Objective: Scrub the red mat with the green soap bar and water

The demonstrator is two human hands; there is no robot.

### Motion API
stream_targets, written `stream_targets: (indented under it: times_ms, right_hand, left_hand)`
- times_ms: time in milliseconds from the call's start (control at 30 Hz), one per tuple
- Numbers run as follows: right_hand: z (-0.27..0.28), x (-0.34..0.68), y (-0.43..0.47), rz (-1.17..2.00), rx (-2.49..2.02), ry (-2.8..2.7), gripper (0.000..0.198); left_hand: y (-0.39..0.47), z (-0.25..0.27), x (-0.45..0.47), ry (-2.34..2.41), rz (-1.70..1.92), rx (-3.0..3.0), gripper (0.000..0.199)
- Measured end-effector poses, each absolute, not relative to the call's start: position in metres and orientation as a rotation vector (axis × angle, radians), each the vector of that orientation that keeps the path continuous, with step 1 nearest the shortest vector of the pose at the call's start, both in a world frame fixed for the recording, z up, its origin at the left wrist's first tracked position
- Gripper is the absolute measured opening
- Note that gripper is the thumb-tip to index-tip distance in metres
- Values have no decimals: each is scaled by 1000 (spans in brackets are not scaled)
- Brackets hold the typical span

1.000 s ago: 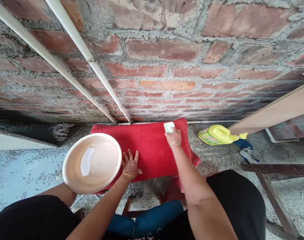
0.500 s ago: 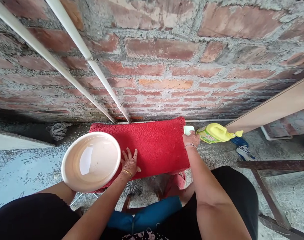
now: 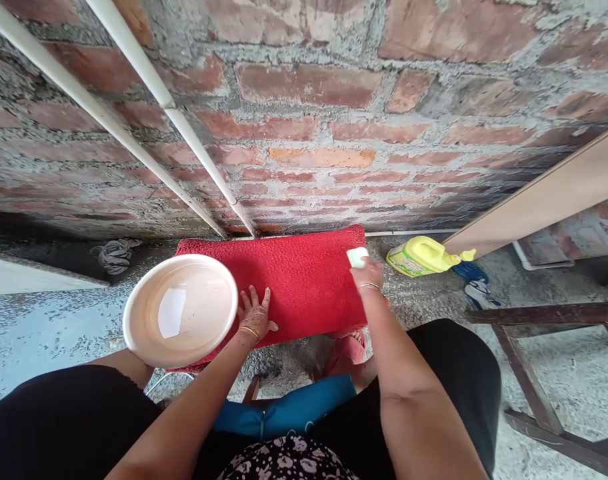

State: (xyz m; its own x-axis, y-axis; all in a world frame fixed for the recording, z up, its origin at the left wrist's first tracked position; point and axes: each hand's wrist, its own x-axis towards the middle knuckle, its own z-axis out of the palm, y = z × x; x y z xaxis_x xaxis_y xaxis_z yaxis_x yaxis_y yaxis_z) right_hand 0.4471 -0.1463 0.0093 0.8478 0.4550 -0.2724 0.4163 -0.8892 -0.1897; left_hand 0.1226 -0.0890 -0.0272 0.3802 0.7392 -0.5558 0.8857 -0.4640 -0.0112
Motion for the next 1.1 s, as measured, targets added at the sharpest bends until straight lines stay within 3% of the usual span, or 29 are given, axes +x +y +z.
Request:
stream_targets:
  times_ms: [100, 333, 467, 667, 1100]
  right_hand:
    - [15, 456, -160, 325, -2941, -530, 54]
    - [6, 356, -110, 572, -2589, -1348, 49]
    - [6, 382, -134, 609, -2699, -1077, 51]
    - [25, 441, -178, 363, -2832, -577, 51]
    - [7, 308, -97, 760, -2529, -1541, 45]
  left_hand:
    - [-89, -27, 121, 1430, -707, 2363, 119]
    - [-105, -17, 114, 1461, -723, 2372, 100]
    - [-116, -11, 108, 1461, -770, 2363, 88]
    - [-118, -4, 103, 1419, -828, 2342, 86]
    - [-140, 11, 79, 1292, -1030, 2295, 82]
